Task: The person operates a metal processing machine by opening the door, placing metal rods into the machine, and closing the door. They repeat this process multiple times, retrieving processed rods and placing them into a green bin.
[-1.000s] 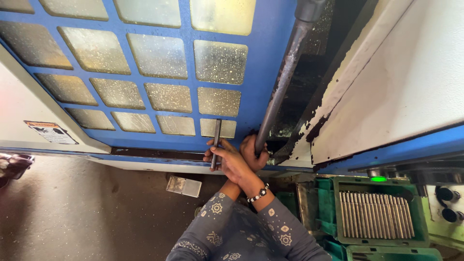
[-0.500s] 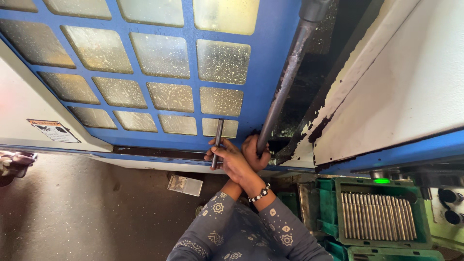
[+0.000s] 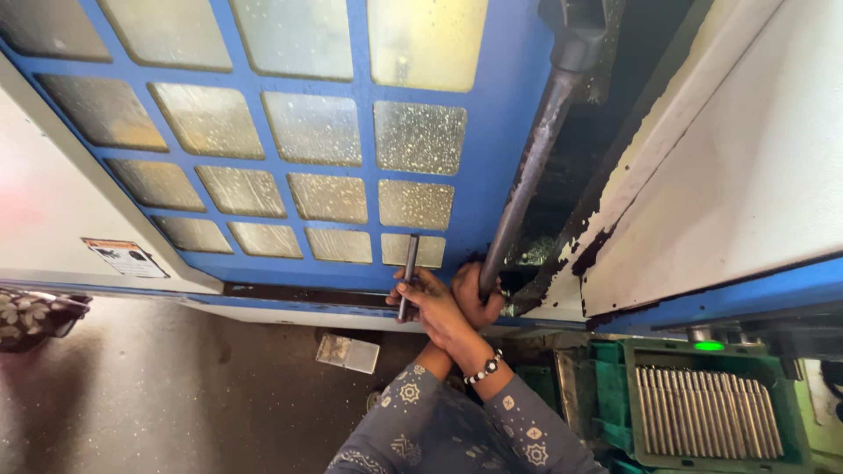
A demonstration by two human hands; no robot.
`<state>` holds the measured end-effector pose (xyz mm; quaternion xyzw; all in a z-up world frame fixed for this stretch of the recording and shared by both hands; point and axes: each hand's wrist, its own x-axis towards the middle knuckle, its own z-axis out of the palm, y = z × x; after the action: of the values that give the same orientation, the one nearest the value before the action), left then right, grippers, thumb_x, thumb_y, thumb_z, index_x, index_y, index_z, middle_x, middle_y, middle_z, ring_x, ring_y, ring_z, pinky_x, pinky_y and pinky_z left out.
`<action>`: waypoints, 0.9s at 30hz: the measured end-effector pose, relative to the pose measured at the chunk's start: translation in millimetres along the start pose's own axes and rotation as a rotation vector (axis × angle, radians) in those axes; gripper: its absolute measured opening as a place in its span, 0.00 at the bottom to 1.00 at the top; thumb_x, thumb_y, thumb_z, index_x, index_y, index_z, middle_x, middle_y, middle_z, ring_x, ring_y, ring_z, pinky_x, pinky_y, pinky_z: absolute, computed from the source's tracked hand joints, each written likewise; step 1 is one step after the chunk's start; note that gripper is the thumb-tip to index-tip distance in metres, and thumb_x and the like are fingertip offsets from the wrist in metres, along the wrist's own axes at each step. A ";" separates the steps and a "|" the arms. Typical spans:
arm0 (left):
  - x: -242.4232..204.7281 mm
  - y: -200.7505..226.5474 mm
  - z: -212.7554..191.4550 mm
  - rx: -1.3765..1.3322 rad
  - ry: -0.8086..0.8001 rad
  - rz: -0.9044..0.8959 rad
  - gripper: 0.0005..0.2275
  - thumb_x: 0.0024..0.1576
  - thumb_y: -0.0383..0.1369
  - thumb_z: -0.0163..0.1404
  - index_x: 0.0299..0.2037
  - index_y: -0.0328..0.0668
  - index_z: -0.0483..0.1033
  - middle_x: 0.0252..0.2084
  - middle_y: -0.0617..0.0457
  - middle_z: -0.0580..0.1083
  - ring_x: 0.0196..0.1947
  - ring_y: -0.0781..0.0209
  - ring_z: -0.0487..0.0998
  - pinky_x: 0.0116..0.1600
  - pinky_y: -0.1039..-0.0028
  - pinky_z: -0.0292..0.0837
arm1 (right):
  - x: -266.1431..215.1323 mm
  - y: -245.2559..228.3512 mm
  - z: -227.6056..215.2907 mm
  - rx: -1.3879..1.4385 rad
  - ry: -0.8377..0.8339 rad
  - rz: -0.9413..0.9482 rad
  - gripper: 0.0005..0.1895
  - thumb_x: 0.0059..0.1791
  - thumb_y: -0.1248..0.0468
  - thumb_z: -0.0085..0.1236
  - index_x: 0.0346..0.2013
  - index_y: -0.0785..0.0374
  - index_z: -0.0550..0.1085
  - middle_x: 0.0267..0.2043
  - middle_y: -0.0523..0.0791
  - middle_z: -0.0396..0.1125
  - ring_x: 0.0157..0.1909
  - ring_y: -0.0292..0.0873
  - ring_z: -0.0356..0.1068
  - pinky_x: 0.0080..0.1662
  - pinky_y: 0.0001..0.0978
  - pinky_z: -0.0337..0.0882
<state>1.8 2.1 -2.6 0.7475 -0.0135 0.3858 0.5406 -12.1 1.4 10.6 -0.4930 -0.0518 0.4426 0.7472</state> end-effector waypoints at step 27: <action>4.1 10.9 -5.5 -0.030 -0.039 -0.023 0.06 0.47 0.25 0.49 0.33 0.35 0.68 0.29 0.42 0.71 0.30 0.41 0.74 0.37 0.56 0.70 | 1.8 0.9 4.3 -0.062 0.018 -0.015 0.12 0.53 0.63 0.55 0.50 0.60 0.70 0.42 0.44 0.72 0.49 0.40 0.73 0.41 0.34 0.72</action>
<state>-3.2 3.8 9.2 0.7466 -0.0212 0.3648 0.5559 -13.8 5.8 11.5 -0.5196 -0.0626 0.4305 0.7354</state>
